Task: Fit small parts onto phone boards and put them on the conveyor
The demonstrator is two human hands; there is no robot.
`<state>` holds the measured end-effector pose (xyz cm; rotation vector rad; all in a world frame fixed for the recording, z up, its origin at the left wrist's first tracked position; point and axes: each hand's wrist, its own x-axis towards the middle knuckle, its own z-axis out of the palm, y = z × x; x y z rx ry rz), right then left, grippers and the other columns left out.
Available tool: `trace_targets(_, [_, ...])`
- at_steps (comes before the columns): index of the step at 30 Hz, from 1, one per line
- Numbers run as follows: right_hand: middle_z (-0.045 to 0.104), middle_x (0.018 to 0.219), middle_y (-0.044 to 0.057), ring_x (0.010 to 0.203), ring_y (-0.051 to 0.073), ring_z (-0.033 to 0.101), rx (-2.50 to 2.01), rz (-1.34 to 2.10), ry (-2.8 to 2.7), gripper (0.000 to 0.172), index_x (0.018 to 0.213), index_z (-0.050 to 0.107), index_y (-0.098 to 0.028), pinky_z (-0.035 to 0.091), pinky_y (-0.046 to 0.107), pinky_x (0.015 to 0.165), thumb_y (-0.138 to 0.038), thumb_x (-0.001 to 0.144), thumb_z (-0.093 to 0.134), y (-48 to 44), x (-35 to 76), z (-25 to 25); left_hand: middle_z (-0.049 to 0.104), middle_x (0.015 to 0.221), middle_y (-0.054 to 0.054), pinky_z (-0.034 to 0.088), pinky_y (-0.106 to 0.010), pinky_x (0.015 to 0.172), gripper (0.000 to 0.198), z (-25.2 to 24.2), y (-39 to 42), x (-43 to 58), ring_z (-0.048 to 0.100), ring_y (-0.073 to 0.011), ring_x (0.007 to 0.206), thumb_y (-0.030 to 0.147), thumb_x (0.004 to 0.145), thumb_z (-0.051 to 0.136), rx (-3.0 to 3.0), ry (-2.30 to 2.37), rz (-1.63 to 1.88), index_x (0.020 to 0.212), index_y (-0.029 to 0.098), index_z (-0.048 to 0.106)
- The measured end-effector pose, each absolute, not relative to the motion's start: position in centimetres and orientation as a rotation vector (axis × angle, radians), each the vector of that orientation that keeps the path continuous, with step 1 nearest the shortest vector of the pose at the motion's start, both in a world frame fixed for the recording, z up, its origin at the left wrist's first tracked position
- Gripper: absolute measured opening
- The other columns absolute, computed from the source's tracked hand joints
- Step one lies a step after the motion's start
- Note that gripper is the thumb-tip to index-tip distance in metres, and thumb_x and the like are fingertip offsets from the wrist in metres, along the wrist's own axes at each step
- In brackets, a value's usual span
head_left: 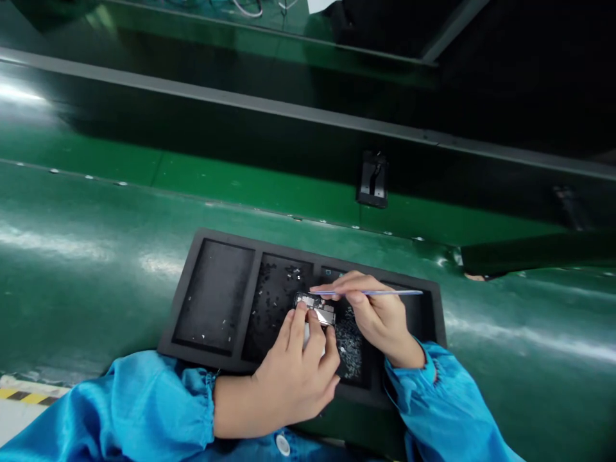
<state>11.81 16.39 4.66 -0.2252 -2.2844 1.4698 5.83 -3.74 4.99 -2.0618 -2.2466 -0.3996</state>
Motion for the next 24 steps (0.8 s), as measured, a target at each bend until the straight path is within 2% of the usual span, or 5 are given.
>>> trace_targets(9, [0.078,0.082,0.006,0.078,0.024,0.075,-0.453,1.236,-2.311,0.028,0.088,0.071,-0.024,0.061,0.039,0.07,-0.039,0.105,0.055,16.7,11.8,4.7,0.061,0.136,-0.026,0.035,-0.053,0.114,0.058,5.0,-3.7,5.7,0.054,-0.0479,0.134,0.049,0.101,0.049,-2.045,-2.236,-0.408,0.138,0.005,0.056])
trace_targets(15, [0.069,0.06,0.001,0.052,0.018,0.064,-0.665,0.916,-2.374,0.032,0.075,0.068,-0.023,0.045,0.031,0.052,-0.041,0.101,0.063,19.1,12.8,5.6,0.061,0.136,-0.027,0.036,-0.055,0.114,0.059,4.8,-3.7,5.8,0.055,-0.0482,0.133,0.05,0.1,0.049,-2.037,-2.207,-0.398,0.137,0.004,0.056])
trace_targets(18, [0.07,0.064,0.002,0.054,0.019,0.063,-0.714,0.752,-2.393,0.027,0.077,0.071,-0.022,0.042,0.032,0.053,-0.043,0.094,0.072,19.3,13.1,5.7,0.061,0.137,-0.028,0.035,-0.056,0.114,0.059,4.8,-3.8,5.9,0.055,-0.048,0.134,0.049,0.101,0.048,-2.037,-2.206,-0.401,0.138,0.004,0.055])
trace_targets(20, [0.068,0.062,0.001,0.054,0.018,0.062,-0.746,0.683,-2.355,0.027,0.081,0.071,-0.023,0.042,0.032,0.055,-0.041,0.099,0.065,18.8,13.0,6.0,0.06,0.137,-0.028,0.035,-0.056,0.115,0.058,4.7,-3.8,5.9,0.055,-0.0476,0.134,0.048,0.102,0.047,-2.04,-2.213,-0.407,0.138,0.003,0.054])
trace_targets(24, [0.07,0.072,0.0,0.064,0.017,0.068,-0.587,0.895,-2.431,0.02,0.099,0.072,-0.024,0.053,0.031,0.064,-0.038,0.104,0.058,17.3,11.7,6.8,0.06,0.138,-0.028,0.034,-0.055,0.115,0.058,4.7,-3.9,5.9,0.054,-0.048,0.135,0.047,0.102,0.046,-2.03,-2.227,-0.42,0.139,0.003,0.054])
